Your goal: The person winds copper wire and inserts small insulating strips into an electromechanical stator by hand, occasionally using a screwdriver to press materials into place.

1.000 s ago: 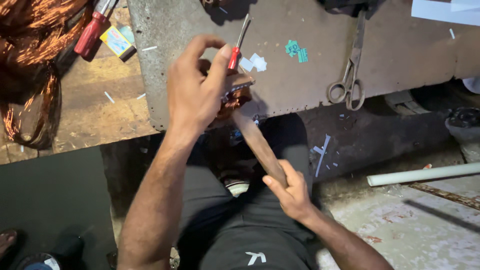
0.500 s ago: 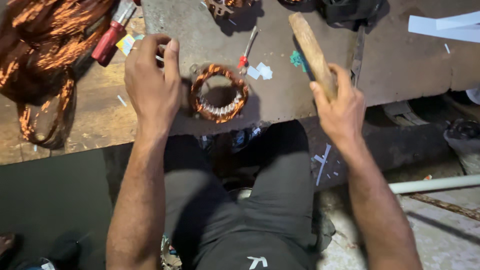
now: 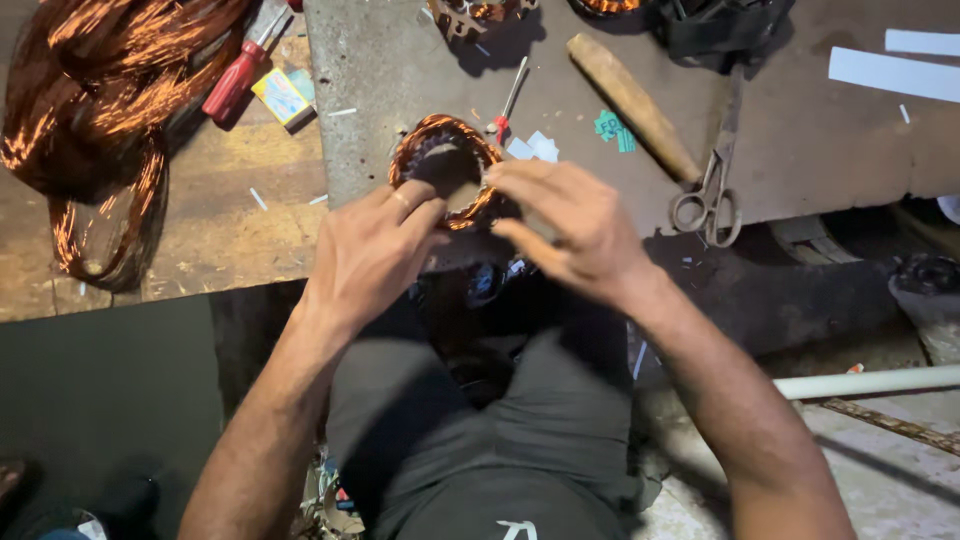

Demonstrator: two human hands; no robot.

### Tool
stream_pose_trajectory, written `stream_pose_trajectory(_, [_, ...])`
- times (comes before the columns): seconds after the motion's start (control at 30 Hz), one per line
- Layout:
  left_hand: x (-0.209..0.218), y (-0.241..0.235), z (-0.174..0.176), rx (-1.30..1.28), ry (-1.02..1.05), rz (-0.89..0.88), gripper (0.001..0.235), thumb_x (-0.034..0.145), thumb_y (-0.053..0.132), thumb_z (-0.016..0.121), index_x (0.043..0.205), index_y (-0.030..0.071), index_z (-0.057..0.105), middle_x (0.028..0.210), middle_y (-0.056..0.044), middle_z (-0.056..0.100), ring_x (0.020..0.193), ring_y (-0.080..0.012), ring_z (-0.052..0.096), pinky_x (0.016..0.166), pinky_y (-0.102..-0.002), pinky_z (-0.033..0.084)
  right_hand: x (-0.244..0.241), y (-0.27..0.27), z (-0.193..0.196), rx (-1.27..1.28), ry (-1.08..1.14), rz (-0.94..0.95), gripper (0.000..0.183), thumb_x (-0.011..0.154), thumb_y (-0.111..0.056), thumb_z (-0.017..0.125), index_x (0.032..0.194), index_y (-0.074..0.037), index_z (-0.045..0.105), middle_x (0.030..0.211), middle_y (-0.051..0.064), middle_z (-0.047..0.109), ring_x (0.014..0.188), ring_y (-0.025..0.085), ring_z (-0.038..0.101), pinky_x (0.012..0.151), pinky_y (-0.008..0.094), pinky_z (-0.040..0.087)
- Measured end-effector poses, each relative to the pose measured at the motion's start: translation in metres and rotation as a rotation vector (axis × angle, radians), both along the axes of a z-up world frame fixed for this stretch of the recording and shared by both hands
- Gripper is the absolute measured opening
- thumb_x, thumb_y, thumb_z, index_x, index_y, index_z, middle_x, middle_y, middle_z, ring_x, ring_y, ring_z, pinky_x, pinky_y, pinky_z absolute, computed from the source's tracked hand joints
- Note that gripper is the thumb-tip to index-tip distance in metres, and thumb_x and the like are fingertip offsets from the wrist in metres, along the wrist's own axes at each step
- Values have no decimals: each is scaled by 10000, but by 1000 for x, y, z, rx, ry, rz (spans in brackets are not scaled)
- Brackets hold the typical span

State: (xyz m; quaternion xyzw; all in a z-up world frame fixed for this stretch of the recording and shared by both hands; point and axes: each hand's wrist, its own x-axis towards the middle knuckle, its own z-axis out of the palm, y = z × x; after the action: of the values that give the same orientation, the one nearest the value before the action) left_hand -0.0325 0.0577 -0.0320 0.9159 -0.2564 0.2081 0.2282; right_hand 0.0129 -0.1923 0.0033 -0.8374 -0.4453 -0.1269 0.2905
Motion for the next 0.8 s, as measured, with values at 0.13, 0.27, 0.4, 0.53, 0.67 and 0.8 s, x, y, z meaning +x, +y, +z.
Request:
stream_pose_trajectory(0.13, [-15, 7, 1, 56, 18, 63, 299, 801, 207, 813, 1043, 76, 695, 1009, -25, 653, 845, -236, 652, 665, -376, 542, -1, 21, 10, -48, 58, 190, 506, 893, -252, 805, 1303, 1, 648, 1340, 151, 661, 1166, 342, 679, 958, 401, 564])
stream_pose_trajectory(0.27, [-24, 13, -3, -17, 83, 76, 337, 757, 236, 828, 1041, 95, 713, 1002, -25, 662, 831, -247, 655, 669, -390, 541, 3, 39, -3, -134, 69, 228, 477, 881, -341, 788, 1227, -29, 685, 1258, 108, 704, 1062, 321, 709, 876, 394, 574])
stream_pose_trajectory(0.4, [-18, 20, -7, -113, 126, 30, 325, 764, 274, 846, 1018, 117, 716, 996, -32, 658, 852, -267, 662, 694, -408, 534, 18, 45, -17, -163, 118, 251, 322, 931, -304, 754, 1151, -71, 723, 1158, 81, 731, 974, 318, 723, 809, 392, 582])
stream_pose_trajectory(0.53, [-12, 24, -12, -117, 122, -48, 278, 792, 240, 827, 996, 89, 713, 979, -33, 677, 851, -278, 670, 701, -404, 537, 20, 43, -26, -149, 120, 239, 290, 912, -304, 756, 1100, -85, 742, 1109, 79, 744, 870, 308, 718, 730, 398, 562])
stream_pose_trajectory(0.67, [0, 32, -17, -39, 175, -85, 162, 834, 177, 786, 956, 87, 728, 919, -35, 694, 793, -271, 691, 636, -400, 541, 22, 46, -30, -89, 254, 222, 244, 925, -288, 773, 1062, -88, 738, 1031, 60, 740, 876, 298, 730, 725, 382, 567])
stream_pose_trajectory(0.8, [5, 35, -18, -46, 167, -142, 156, 868, 195, 773, 958, 72, 738, 920, -34, 712, 736, -273, 694, 585, -404, 537, 21, 42, -27, -68, 346, 240, 278, 925, -265, 766, 1105, -56, 726, 1054, 79, 734, 882, 295, 734, 733, 367, 583])
